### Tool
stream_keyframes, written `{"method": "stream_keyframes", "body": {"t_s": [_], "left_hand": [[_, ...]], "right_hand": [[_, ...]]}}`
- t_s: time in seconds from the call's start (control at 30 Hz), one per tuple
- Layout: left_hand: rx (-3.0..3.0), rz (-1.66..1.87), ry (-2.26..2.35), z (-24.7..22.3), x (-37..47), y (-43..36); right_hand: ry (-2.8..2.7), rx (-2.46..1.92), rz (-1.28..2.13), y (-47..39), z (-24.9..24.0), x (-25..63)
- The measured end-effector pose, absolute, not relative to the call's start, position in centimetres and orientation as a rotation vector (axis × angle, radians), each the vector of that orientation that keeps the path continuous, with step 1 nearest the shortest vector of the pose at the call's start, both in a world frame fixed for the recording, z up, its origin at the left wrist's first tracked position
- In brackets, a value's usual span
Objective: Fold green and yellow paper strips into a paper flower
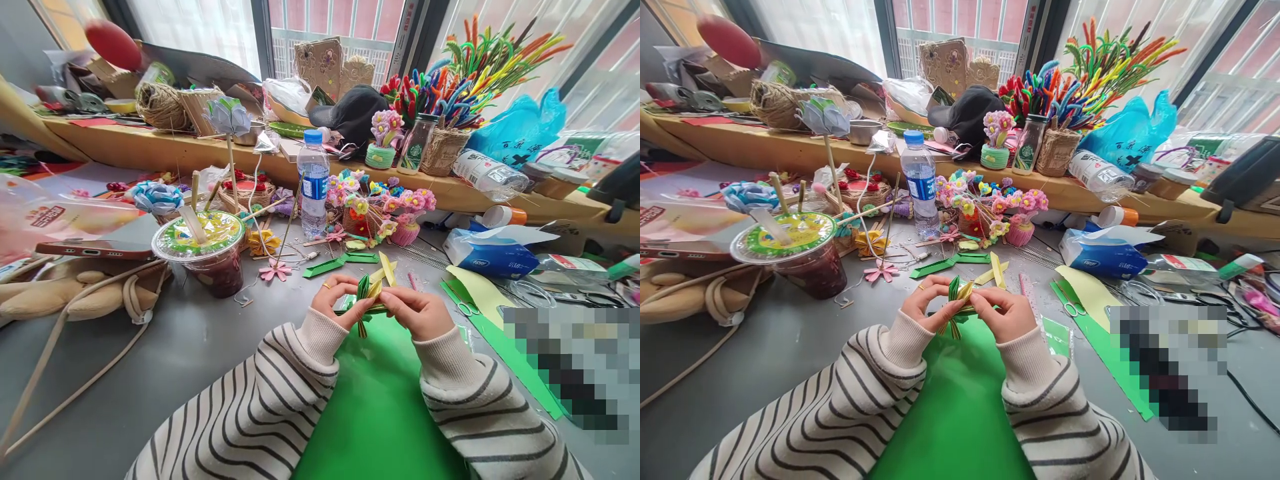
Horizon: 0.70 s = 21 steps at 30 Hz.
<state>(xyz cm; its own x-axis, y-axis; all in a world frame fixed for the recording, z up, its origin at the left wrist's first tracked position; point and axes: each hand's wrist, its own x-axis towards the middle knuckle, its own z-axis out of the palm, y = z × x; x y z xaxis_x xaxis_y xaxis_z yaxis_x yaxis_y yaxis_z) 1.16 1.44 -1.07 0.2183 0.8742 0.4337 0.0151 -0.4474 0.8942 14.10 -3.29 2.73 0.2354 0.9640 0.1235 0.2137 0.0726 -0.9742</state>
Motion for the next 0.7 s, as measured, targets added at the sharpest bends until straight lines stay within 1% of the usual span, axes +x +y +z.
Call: {"method": "stream_keyframes", "body": {"t_s": [0.17,0.37,0.47,0.57,0.7], "left_hand": [[1.302,1.183,0.836,-0.7,0.9,1.8],[0.889,0.985,0.747,0.1,0.7,2.1],[0.806,0.916,0.7,-0.2,0.9,2.2],[0.799,0.882,0.678,-0.6,1.1,2.3],[0.727,0.869,0.665,-0.7,1.3,2.2]], "right_hand": [[-1.089,-1.354,0.966,-3.2,3.7,14.6],[-1.206,-1.361,0.926,-3.2,3.6,14.5],[-1.326,-1.385,0.858,-3.3,3.1,14.2],[-1.517,-1.382,0.618,-3.4,2.8,14.0],[-1.826,-1.282,0.028,-3.5,2.4,14.3]]}}
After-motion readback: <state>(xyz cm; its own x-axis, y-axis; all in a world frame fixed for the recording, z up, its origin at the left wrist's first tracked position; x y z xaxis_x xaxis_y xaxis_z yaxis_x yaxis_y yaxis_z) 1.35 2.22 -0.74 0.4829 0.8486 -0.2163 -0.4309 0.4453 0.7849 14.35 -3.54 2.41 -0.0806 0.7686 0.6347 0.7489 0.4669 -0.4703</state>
